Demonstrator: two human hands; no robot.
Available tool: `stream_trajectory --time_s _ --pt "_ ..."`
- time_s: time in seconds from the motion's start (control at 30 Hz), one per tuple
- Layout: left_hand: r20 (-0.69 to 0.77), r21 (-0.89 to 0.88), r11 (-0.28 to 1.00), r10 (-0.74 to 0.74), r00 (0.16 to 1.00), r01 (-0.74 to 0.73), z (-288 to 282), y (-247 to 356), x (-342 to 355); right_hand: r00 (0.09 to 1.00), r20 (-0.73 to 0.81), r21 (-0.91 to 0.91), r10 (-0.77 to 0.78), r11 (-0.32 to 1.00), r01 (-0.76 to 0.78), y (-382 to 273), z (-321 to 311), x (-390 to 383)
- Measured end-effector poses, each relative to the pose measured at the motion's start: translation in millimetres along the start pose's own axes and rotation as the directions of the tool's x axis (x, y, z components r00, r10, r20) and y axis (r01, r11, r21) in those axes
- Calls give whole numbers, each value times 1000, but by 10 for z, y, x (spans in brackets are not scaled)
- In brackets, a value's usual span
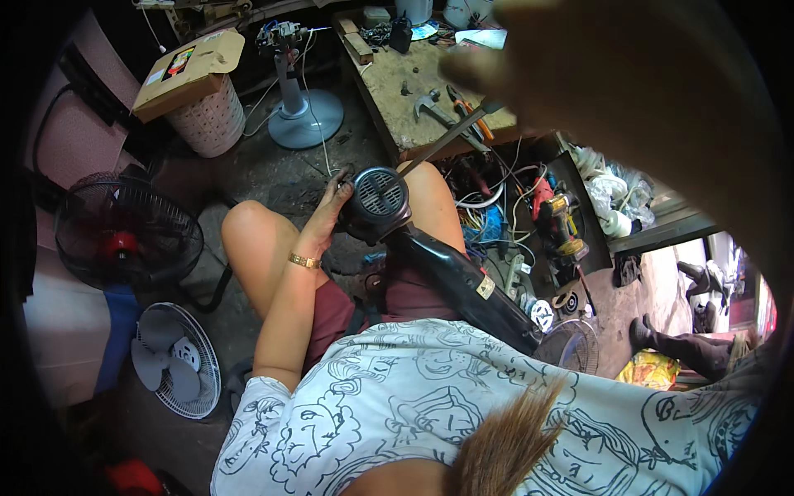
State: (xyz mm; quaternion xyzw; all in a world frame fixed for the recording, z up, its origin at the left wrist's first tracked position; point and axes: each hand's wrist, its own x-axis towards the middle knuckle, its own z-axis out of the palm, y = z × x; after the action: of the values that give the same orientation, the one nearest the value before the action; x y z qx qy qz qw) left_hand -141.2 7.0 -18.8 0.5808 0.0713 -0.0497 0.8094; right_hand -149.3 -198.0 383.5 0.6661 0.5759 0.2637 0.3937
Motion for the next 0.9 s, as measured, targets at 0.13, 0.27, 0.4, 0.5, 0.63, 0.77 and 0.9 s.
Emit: stream_trajectory --time_s 0.13,0.27,0.4,0.5,0.63,0.77,0.9 --pt "20 -25 1000 -6 1000 6 34 38 -17 996 -39 -193 -78 979 69 -151 94 79" --pt "24 -11 1000 9 1000 -9 56 69 -29 977 206 -101 63 994 -43 -184 103 111" --pt "9 3 1000 16 1000 -16 -4 24 11 869 469 46 157 978 -202 -151 199 130" --pt "-24 50 999 0 1000 1 17 18 0 974 -199 -96 -109 991 91 -294 428 97" --pt "7 8 1000 5 1000 -5 33 25 8 959 279 110 -54 994 24 -350 306 66" --pt "-1 -37 999 -10 1000 10 29 -2 30 996 94 151 -3 988 -11 -302 379 84" --pt "-10 22 999 26 1000 -26 -9 -81 78 984 -146 -14 -104 995 103 -452 481 111"
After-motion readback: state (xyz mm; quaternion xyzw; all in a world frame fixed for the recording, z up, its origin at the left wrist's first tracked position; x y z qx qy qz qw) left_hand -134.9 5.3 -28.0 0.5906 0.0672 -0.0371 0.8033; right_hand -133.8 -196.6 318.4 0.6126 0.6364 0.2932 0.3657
